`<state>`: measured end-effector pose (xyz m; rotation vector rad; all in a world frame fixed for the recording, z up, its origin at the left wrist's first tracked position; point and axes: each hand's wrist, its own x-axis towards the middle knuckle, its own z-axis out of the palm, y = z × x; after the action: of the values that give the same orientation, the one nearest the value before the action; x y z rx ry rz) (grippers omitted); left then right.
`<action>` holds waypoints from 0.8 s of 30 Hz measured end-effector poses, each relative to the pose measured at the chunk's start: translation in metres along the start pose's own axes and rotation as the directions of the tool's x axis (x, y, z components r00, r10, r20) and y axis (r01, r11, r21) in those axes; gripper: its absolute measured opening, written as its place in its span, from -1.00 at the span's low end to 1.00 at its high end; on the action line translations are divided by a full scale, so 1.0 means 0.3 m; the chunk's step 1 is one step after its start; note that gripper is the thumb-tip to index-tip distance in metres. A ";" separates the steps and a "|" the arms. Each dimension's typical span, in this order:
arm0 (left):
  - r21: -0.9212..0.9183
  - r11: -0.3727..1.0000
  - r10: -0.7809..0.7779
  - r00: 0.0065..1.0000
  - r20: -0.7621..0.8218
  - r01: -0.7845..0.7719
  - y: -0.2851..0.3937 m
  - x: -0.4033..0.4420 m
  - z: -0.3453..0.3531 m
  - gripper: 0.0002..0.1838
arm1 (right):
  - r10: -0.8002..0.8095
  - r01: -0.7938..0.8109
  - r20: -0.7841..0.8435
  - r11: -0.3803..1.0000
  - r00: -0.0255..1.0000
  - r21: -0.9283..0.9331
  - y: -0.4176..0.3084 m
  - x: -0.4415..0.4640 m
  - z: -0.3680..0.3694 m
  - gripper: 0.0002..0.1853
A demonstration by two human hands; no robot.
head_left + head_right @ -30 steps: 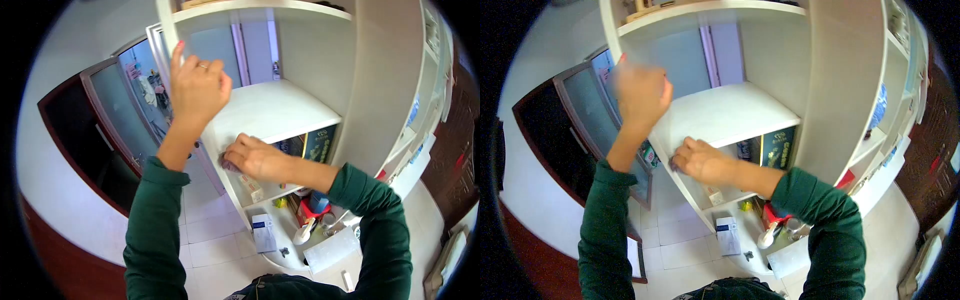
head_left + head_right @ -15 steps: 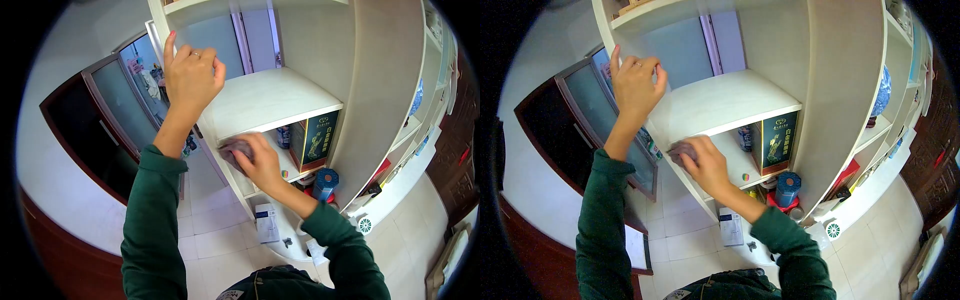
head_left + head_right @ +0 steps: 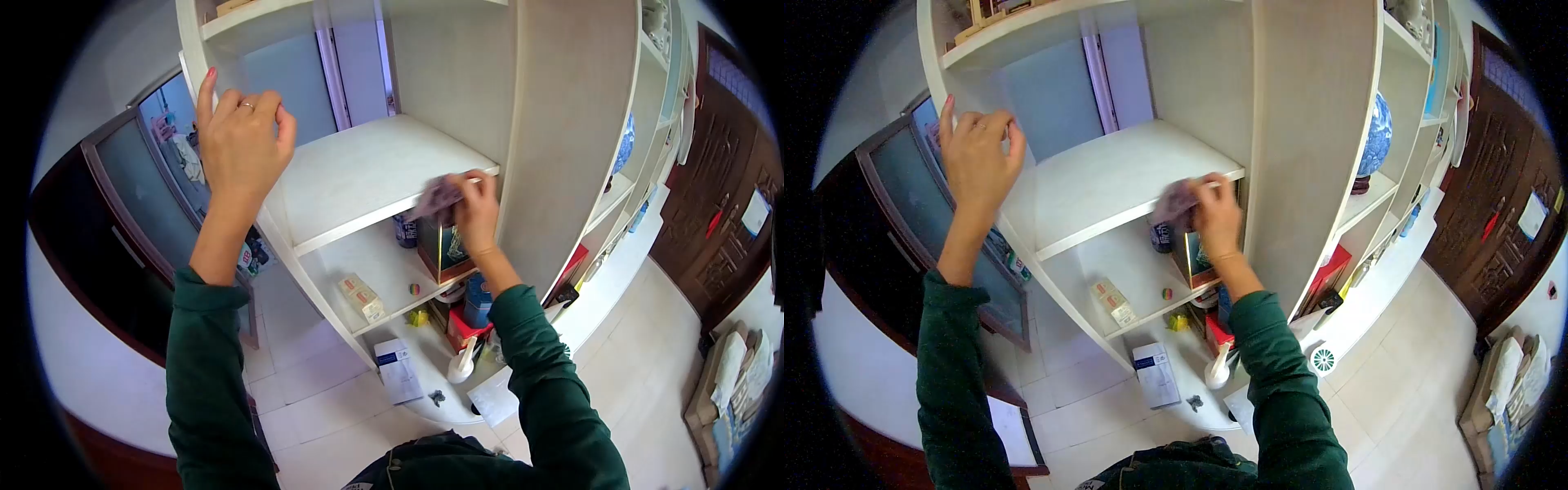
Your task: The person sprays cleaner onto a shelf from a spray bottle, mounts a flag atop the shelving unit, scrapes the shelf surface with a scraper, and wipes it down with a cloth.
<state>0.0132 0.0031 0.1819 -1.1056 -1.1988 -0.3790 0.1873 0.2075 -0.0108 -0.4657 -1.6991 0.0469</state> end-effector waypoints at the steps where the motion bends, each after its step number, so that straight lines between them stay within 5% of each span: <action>1: -0.029 1.000 0.003 0.999 -0.045 -0.005 0.001 0.003 0.003 -0.94 | 0.118 -0.119 -0.040 0.993 0.992 -0.025 0.034 0.008 -0.017 -0.67; 4: -0.047 0.999 0.005 0.998 -0.060 -0.007 0.005 0.003 0.001 -0.94 | 0.302 -0.336 -0.231 0.933 0.925 -0.129 0.088 0.031 -0.022 -0.72; 8: -0.056 0.998 -0.009 0.998 -0.057 0.006 0.008 0.006 0.001 -0.94 | 0.331 -0.358 -0.233 0.930 0.915 -0.084 0.035 -0.005 0.024 -0.79; 12: -0.084 0.996 -0.011 0.993 -0.114 0.001 0.007 0.004 0.017 -0.93 | 0.336 -0.336 0.001 0.941 0.942 0.028 -0.230 -0.061 0.080 -0.72; 16: -0.019 1.000 0.019 0.998 -0.058 -0.020 0.002 0.009 0.005 -0.90 | 0.000 -0.116 0.313 0.929 0.950 0.352 -0.493 -0.179 0.178 -0.69; 17: 0.000 0.999 0.041 0.998 -0.055 -0.041 0.001 0.004 0.005 -0.89 | 0.022 -0.200 0.344 0.847 0.939 0.493 -0.559 -0.194 0.163 -0.75; 20: 0.024 0.999 0.043 0.999 0.028 -0.044 -0.016 -0.012 0.009 -0.86 | 0.168 -0.451 0.490 0.709 0.855 0.543 -0.610 -0.302 0.111 -0.79; 22: 0.037 0.999 0.019 0.997 0.073 -0.022 -0.005 -0.004 -0.010 -0.87 | 0.225 -0.860 0.830 0.125 0.511 0.495 -0.568 -0.453 0.054 -0.78; 24: 0.060 0.998 -0.003 0.992 0.127 -0.005 0.017 -0.003 -0.026 -0.86 | 0.164 -0.935 0.972 -0.286 0.170 0.212 -0.536 -0.571 -0.057 -0.72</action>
<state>0.0211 -0.0013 0.1791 -1.0911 -1.3139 -0.2730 0.1775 -0.0001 -0.1217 -0.3836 -1.2915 2.4382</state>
